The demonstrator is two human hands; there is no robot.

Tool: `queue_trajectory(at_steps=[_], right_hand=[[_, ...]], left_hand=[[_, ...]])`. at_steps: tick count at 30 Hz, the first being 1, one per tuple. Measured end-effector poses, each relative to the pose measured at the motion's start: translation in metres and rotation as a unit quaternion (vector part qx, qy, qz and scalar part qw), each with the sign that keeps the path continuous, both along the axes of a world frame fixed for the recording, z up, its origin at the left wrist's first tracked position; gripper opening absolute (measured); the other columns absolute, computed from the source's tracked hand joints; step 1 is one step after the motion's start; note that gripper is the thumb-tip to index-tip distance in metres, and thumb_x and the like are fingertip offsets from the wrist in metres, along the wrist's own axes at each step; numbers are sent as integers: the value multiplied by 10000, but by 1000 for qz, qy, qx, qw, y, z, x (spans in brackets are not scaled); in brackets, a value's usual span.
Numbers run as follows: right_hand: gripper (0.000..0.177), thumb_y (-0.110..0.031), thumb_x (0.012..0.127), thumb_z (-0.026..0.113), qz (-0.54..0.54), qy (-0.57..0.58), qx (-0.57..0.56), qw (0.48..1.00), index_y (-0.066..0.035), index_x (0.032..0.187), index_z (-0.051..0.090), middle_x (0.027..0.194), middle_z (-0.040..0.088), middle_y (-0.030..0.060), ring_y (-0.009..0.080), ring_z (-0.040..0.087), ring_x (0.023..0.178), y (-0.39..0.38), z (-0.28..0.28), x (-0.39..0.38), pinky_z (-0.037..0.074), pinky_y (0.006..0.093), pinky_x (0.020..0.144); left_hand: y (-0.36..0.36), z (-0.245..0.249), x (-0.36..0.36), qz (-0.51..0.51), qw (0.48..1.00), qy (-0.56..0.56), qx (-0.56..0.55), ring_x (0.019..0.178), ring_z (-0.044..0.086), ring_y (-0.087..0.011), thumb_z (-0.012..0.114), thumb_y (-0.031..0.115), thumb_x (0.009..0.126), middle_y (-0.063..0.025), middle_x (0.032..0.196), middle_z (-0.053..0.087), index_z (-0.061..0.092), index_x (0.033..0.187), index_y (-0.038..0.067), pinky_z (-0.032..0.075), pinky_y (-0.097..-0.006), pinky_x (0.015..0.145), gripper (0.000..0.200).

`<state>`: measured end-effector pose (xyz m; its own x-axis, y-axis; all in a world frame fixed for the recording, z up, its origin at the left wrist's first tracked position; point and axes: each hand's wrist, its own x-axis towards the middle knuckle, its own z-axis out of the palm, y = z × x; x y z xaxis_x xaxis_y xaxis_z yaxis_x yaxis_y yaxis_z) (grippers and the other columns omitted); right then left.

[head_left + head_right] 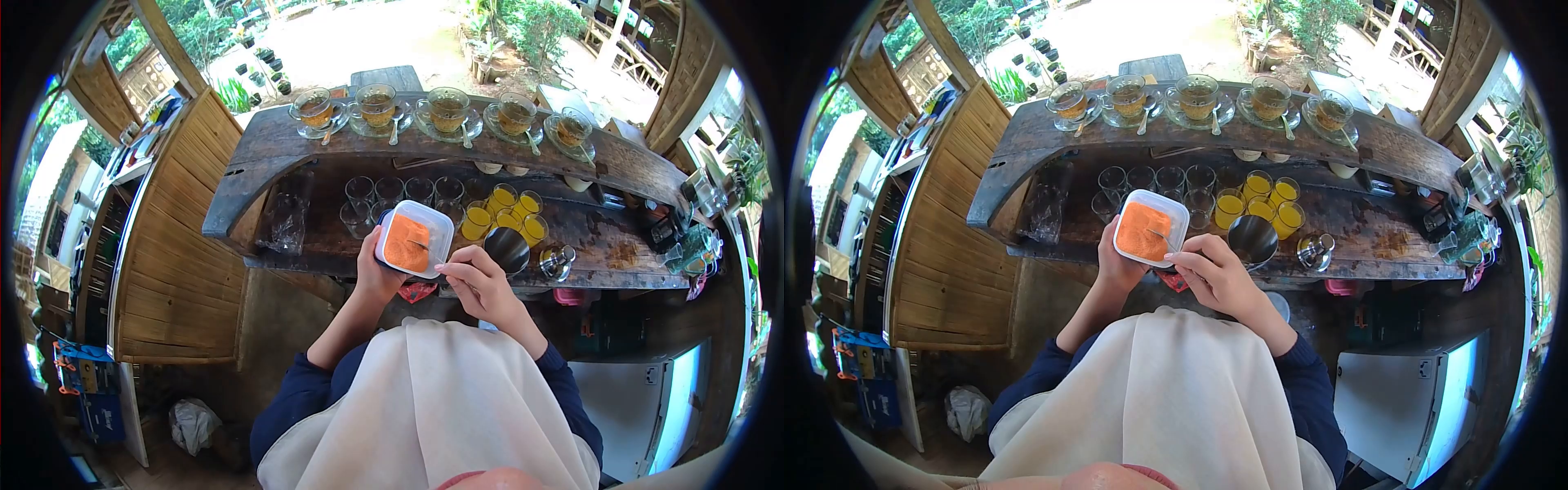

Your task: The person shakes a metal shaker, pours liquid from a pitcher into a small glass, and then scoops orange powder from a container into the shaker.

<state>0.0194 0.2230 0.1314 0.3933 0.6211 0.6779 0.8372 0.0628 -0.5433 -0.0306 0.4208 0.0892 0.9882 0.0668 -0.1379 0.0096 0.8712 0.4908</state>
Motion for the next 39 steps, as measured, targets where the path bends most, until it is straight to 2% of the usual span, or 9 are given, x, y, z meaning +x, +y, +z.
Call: queue_trajectory(at_steps=[5,14,27,33,35,39], right_hand=[[330,52,774,649,20,13,-3,1000,-48,1087,622,923,547,87,225,564,797,0,3,-1,480,303,669],[310,53,784,645,23,22,-8,999,-39,1079,616,940,555,97,232,577,797,-1,4,-2,490,302,663],[329,37,753,679,0,31,13,999,-68,1053,593,935,596,97,242,593,784,2,2,-3,490,312,659],[303,32,748,684,-9,15,15,1000,-74,1015,589,891,607,79,225,577,743,3,3,-3,468,304,650],[233,47,785,663,-9,10,-3,1000,-40,991,594,901,617,108,227,629,785,2,5,-3,510,291,668],[223,46,784,667,-9,25,-2,1000,-37,980,598,888,619,105,226,628,771,3,3,-4,508,287,653]], left_hand=[[0,0,-1,-3,1000,-5,-3,1165,535,-274,309,438,965,-109,1278,538,465,1301,78,431,-453,977,517],[-2,2,0,2,1000,-3,5,1161,536,-275,312,434,964,-109,1269,541,465,1296,75,430,-452,979,512],[0,-2,1,13,1000,1,3,1161,537,-279,320,427,962,-123,1268,540,459,1301,62,429,-451,983,517],[0,-3,2,12,1000,0,7,1162,536,-281,317,419,961,-123,1268,540,460,1299,62,425,-461,985,512],[0,-4,2,15,1000,-4,9,1163,535,-282,316,418,961,-123,1268,540,461,1299,62,423,-463,986,512],[0,-5,2,13,1000,-6,9,1167,532,-282,317,413,961,-121,1267,542,461,1298,63,420,-463,989,507]])
